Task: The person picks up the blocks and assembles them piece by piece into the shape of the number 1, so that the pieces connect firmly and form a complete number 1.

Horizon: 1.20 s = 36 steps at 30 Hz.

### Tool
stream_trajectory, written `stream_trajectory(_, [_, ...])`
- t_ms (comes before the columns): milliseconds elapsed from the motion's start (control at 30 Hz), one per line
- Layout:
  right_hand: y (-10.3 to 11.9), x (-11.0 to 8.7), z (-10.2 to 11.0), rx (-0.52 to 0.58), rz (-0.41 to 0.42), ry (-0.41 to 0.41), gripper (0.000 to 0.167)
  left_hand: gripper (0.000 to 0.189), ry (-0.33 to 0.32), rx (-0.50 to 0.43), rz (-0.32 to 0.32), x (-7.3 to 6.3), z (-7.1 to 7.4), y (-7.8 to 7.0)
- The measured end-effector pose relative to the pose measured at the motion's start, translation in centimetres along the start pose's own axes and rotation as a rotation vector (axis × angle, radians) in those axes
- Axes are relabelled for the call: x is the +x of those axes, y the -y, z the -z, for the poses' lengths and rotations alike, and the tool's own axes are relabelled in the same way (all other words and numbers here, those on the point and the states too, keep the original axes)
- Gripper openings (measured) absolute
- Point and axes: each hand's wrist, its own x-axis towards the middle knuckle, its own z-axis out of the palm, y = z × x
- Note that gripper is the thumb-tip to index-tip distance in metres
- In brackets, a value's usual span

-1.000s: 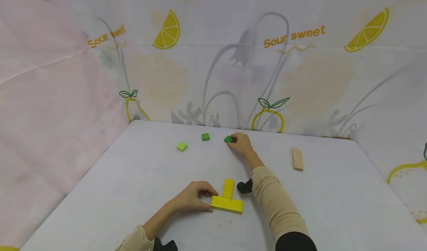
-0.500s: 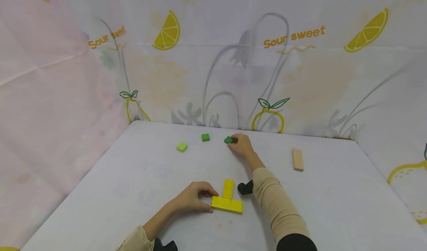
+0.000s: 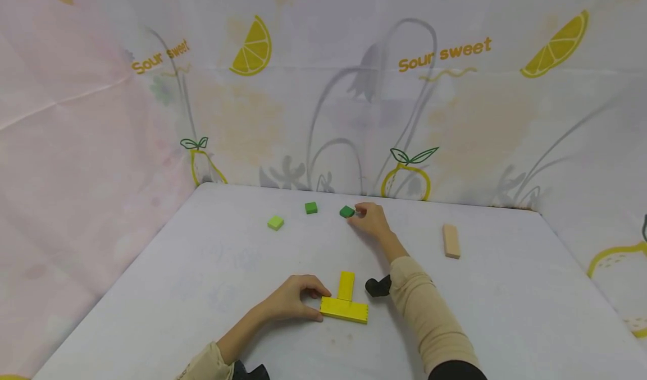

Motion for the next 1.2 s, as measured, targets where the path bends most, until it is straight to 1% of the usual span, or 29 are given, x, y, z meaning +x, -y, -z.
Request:
stream_trajectory(233, [-0.5,-0.3,0.8,0.007,0.024,-0.007,0.041,0.037,0.001,-0.006,-0.011,0.0,0.0,0.0])
stream_trajectory(400, [-0.7,-0.6,1.3,0.030,0.017,-0.001,0.041,0.037,0.002,-0.006,-0.022,0.0,0.0,0.1])
stream_trajectory(533, [-0.8,-0.9,1.8,0.025,0.014,-0.004,0.040,0.037,0.004,-0.007,-0.024,0.1,0.0,0.2])
stream_trajectory(733, [-0.9,-1.3,2.5,0.046,0.026,-0.010,0.039,0.037,0.002,0.007,-0.029,0.1,0.0,0.2])
stream_trajectory(900, [-0.9,-1.7,3.2,0.079,0.017,0.007,0.041,0.037,0.004,0.011,-0.024,0.0,0.1,0.1])
stream_trajectory(1200, [-1.4,-2.6,4.5,0.059,0.009,0.024,0.042,0.037,0.008,0.004,-0.011,0.1,0.1,-0.1])
